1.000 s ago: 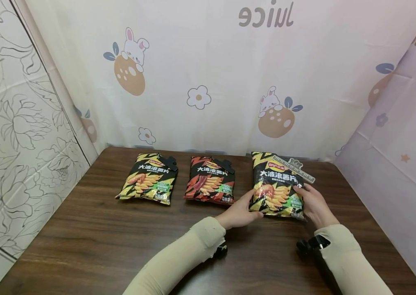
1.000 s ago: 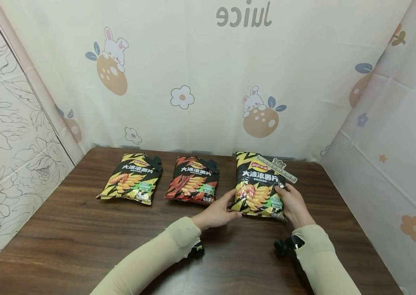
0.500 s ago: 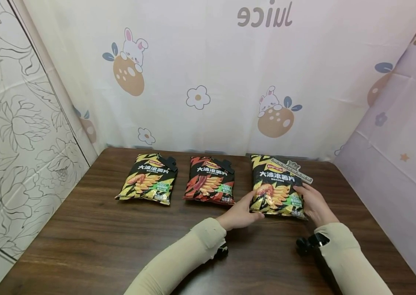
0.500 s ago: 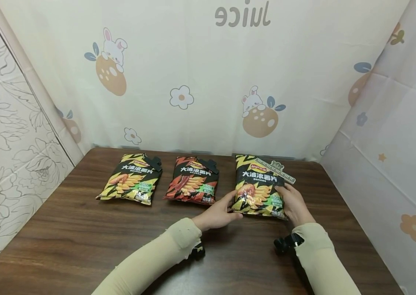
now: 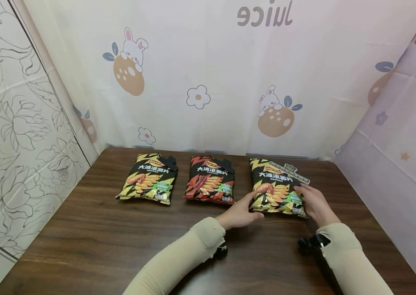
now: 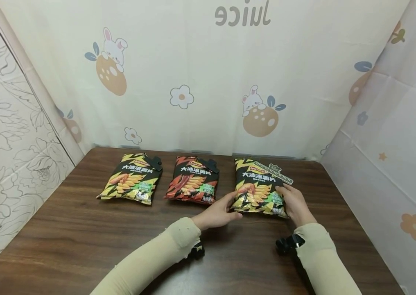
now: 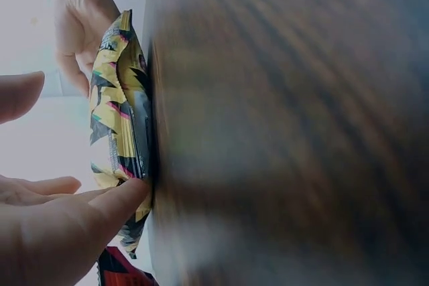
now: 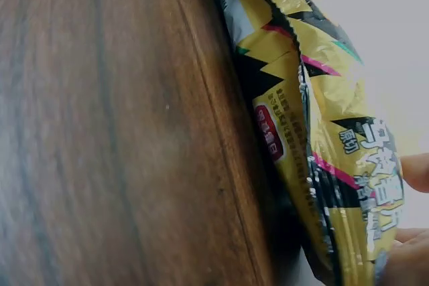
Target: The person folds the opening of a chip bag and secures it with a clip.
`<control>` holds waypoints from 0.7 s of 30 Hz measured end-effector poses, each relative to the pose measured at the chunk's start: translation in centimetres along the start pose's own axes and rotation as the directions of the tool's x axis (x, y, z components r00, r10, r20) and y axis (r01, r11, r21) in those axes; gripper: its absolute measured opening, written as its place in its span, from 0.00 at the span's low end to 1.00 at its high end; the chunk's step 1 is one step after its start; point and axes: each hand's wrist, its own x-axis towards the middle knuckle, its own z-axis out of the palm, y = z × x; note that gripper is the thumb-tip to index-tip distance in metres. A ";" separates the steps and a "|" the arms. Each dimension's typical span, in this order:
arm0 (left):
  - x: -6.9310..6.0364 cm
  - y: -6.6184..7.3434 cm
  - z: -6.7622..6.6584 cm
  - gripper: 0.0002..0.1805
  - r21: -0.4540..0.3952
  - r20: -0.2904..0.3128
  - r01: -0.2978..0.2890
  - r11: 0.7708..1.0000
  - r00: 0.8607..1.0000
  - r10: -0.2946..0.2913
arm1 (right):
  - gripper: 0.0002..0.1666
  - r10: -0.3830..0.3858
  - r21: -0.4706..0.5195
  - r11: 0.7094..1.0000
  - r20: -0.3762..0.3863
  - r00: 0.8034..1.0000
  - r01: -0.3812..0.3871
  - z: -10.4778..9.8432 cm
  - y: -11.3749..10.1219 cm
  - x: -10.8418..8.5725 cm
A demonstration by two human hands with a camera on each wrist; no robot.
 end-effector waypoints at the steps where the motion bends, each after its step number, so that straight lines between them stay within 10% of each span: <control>1: 0.0 -0.1 0.0 0.41 -0.002 0.001 0.004 1.000 1.000 -0.004 | 0.44 0.001 -0.029 1.000 -0.004 1.000 -0.001 0.0 0.0 -0.2; 12: -1.1 -0.5 -1.3 0.40 -0.045 0.014 -0.028 0.999 1.000 0.028 | 0.40 -0.117 -0.286 0.949 0.065 0.991 0.131 0.4 -0.4 -1.9; 21: -2.7 0.0 -3.5 0.39 -0.084 0.045 -0.077 0.993 0.996 0.081 | 0.43 -0.209 -0.293 0.931 0.057 0.976 0.216 0.7 -1.6 -3.1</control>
